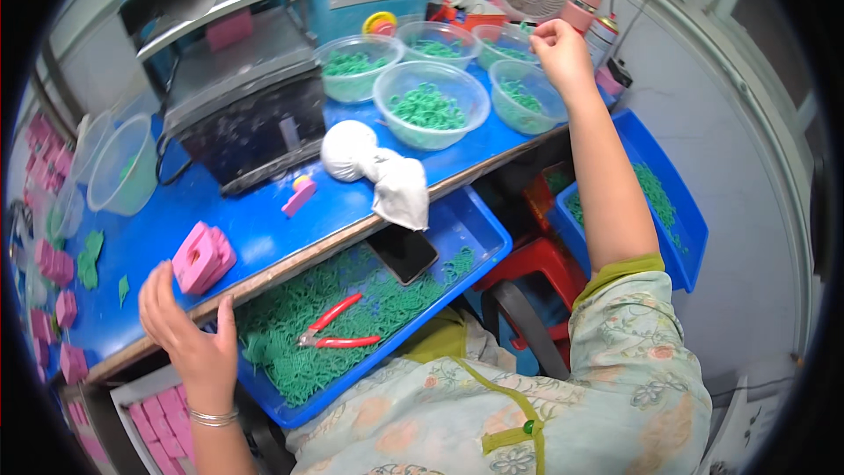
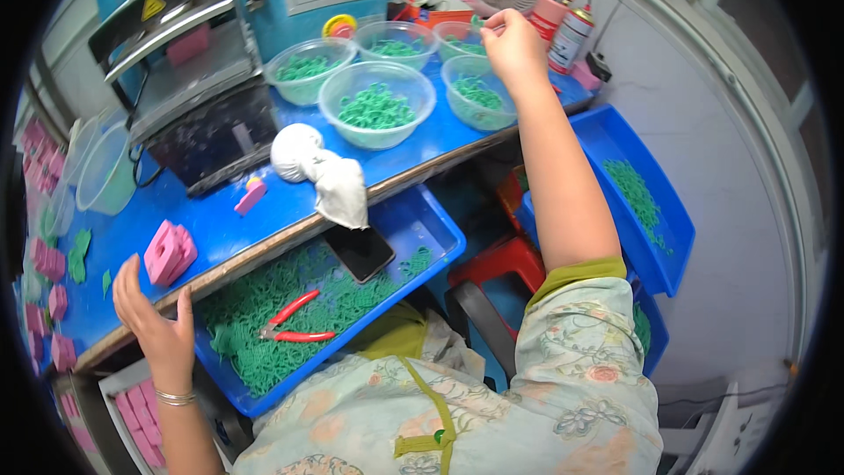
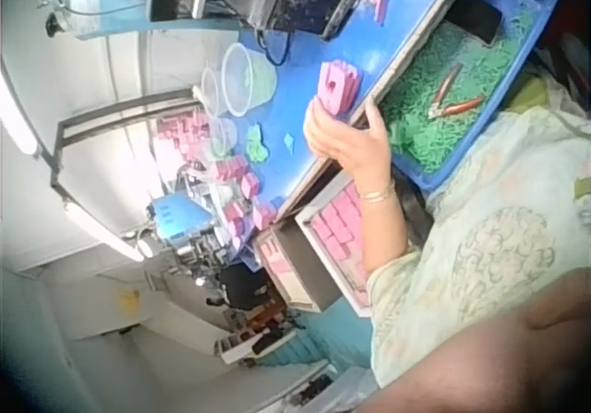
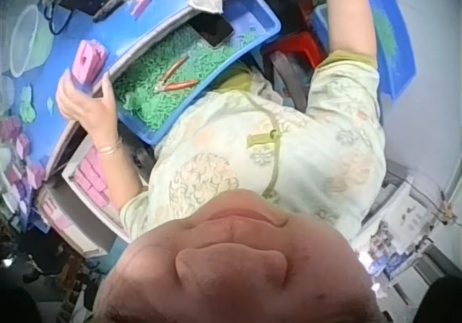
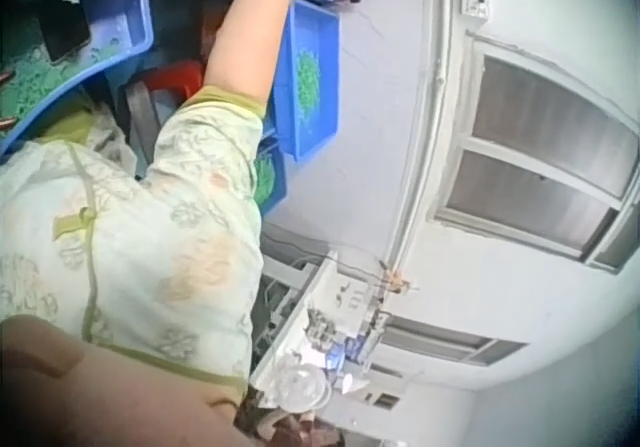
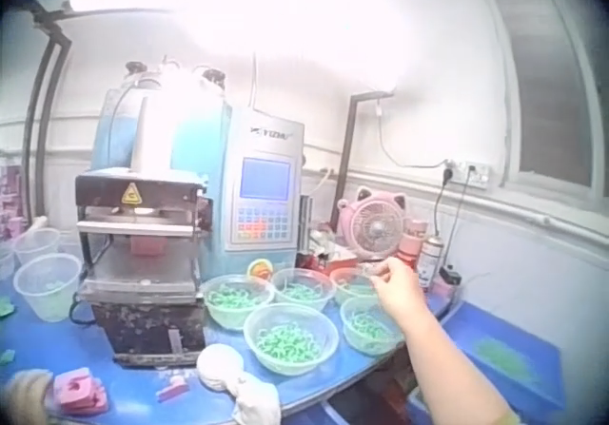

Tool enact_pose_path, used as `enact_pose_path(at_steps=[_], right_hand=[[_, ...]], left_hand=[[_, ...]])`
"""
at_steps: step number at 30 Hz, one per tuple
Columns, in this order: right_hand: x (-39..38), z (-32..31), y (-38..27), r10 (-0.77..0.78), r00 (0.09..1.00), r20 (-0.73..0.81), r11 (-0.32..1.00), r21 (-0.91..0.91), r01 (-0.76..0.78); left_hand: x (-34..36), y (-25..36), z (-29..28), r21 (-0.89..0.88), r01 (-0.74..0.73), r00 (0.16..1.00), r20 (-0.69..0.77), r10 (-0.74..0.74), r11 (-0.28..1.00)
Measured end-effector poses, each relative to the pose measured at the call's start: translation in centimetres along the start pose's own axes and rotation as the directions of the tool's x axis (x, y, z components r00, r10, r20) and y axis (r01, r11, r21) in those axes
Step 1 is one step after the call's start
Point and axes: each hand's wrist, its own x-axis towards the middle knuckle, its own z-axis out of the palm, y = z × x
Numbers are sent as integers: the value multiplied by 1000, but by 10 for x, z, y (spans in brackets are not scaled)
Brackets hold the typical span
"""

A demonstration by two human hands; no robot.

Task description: Removing small green wax jewelry models from pink rubber molds and placing them into containers.

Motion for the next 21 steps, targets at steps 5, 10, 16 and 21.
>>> enact_pose_path(at_steps=[5, 10, 16, 21], right_hand=[[-6, -25, 30, 32, 995, 90, 986, -165, -17], [-24, -39, 33, 108, 974, 198, 989, -118, -86], [-47, -33, -5, -187, 982, 17, 948, -261, 185], [-144, -3, -132, -843, 538, -18, 492, 381, 783]], left_hand=[[38, -2, 20, -144, 69, 972, 231, -34, 987], [40, -12, 26, -423, 342, 893, 423, -151, 839], [24, 4, 9, -800, 553, 813, 455, -363, 235], [-6, 28, 1, -765, 644, 764, 638, -100, 37]])
